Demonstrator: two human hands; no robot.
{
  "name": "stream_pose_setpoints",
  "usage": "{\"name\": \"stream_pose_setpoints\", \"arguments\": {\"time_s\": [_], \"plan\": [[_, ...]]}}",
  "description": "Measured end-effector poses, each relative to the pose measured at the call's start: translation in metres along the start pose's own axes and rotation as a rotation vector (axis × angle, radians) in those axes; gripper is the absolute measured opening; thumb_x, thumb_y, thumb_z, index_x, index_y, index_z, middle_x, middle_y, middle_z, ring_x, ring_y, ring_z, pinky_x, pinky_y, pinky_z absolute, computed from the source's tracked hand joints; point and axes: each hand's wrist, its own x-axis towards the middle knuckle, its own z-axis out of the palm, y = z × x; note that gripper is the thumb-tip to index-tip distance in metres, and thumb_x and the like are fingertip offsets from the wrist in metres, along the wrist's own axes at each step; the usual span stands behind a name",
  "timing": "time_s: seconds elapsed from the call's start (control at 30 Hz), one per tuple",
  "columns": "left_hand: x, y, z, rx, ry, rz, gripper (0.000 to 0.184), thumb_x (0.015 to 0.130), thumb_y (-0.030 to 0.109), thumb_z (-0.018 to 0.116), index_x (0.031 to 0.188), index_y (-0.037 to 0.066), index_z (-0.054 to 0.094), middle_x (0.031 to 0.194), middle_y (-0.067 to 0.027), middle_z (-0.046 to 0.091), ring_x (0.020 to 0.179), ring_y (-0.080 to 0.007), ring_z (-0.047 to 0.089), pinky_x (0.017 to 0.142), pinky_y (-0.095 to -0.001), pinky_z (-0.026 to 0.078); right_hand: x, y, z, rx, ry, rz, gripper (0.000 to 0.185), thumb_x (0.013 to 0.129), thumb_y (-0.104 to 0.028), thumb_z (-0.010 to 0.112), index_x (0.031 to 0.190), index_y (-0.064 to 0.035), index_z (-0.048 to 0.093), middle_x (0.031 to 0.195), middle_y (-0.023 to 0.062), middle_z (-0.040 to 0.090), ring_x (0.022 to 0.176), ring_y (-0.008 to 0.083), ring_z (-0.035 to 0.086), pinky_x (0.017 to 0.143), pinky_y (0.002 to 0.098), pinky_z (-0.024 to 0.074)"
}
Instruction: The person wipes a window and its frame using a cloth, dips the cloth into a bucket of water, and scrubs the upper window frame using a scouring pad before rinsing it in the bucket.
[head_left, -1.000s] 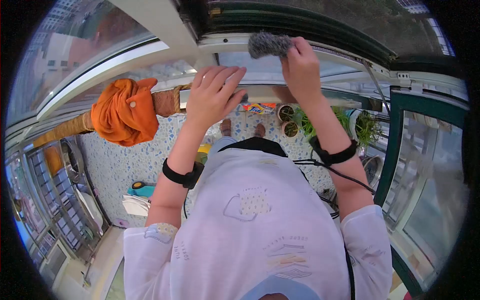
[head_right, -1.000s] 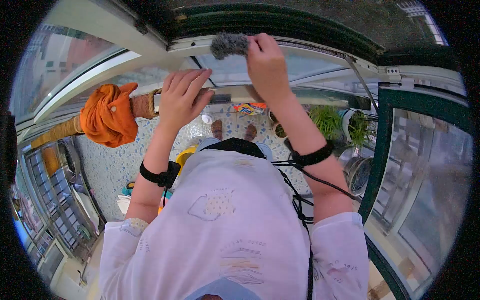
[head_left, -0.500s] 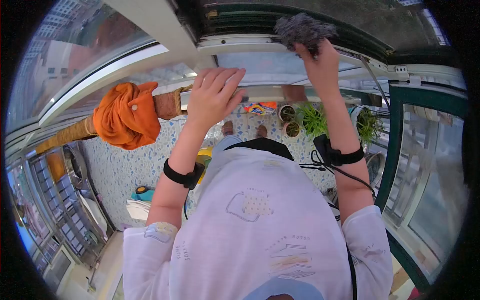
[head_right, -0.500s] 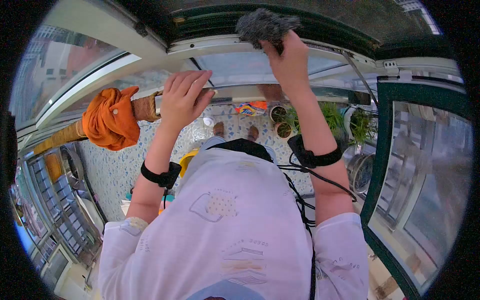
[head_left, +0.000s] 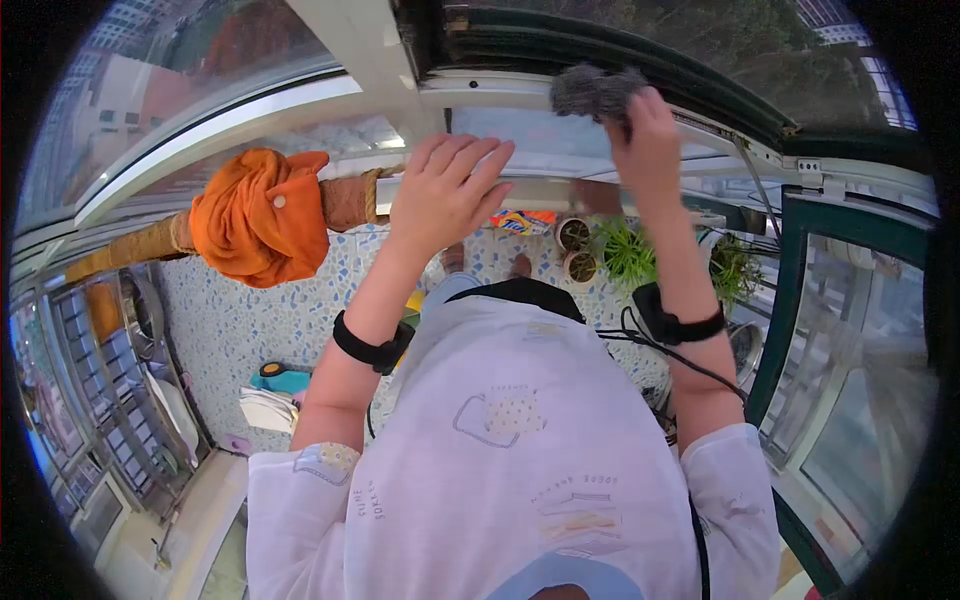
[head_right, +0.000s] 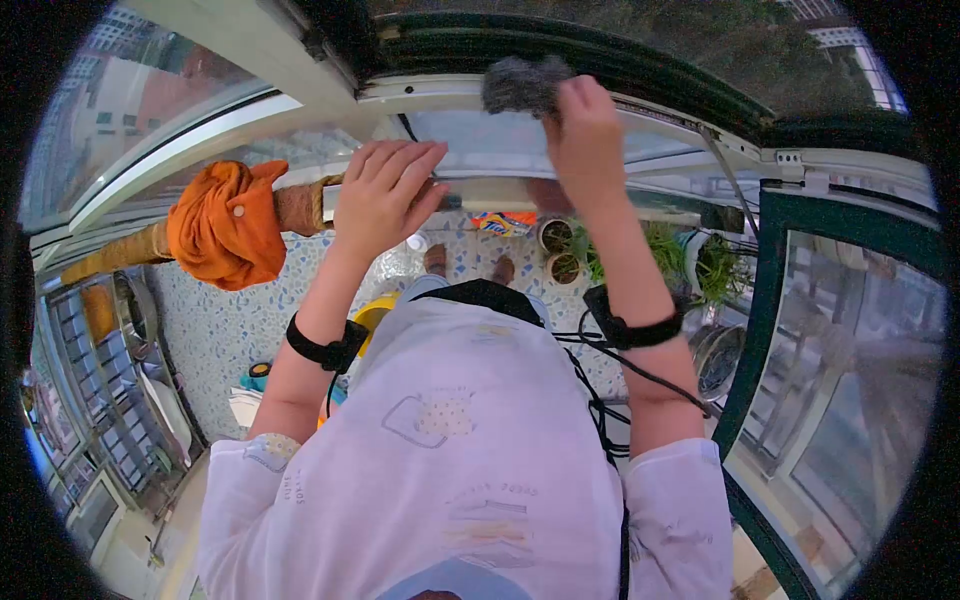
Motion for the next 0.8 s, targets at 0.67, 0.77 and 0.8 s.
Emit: {"name": "stream_pose_setpoints", "arguments": {"time_s": [0.67, 0.77, 0.8], "plan": [[0.001, -0.001, -0.001, -0.038, -0.051, 0.003, 0.043, 0.080, 0.023, 0.070, 0.121, 0.012, 0.061, 0.113, -0.0051, 0.063, 0.101, -0.0256, 0.058, 0.093, -0.0407, 0.043, -0.003, 0.004, 0.001, 0.106, -0.028, 0.024, 0.009, 0.081, -0.005, 0.059, 0.088, 0.0007, 0.060, 0.091, 0.0146, 0.057, 0.092, 0.0355, 0.058, 0.079, 0.0443, 0.0482], [0.003, 0.001, -0.002, -0.032, -0.046, -0.007, 0.043, 0.081, 0.023, 0.069, 0.121, 0.012, 0.061, 0.112, -0.0052, 0.063, 0.102, -0.0256, 0.058, 0.093, -0.0417, 0.043, 0.003, -0.017, 0.019, 0.027, 0.029, 0.004, 0.009, 0.078, -0.003, 0.059, 0.087, -0.0007, 0.060, 0.091, 0.0136, 0.056, 0.090, 0.0340, 0.058, 0.077, 0.0431, 0.0487], [0.004, 0.000, -0.002, -0.025, -0.044, -0.013, 0.043, 0.081, 0.023, 0.069, 0.121, 0.012, 0.061, 0.112, -0.0052, 0.063, 0.102, -0.0256, 0.058, 0.093, -0.0417, 0.043, 0.006, -0.028, 0.027, -0.031, 0.060, 0.004, 0.010, 0.077, -0.003, 0.058, 0.087, -0.0015, 0.060, 0.092, 0.0132, 0.056, 0.089, 0.0334, 0.058, 0.077, 0.0424, 0.0492]]}}
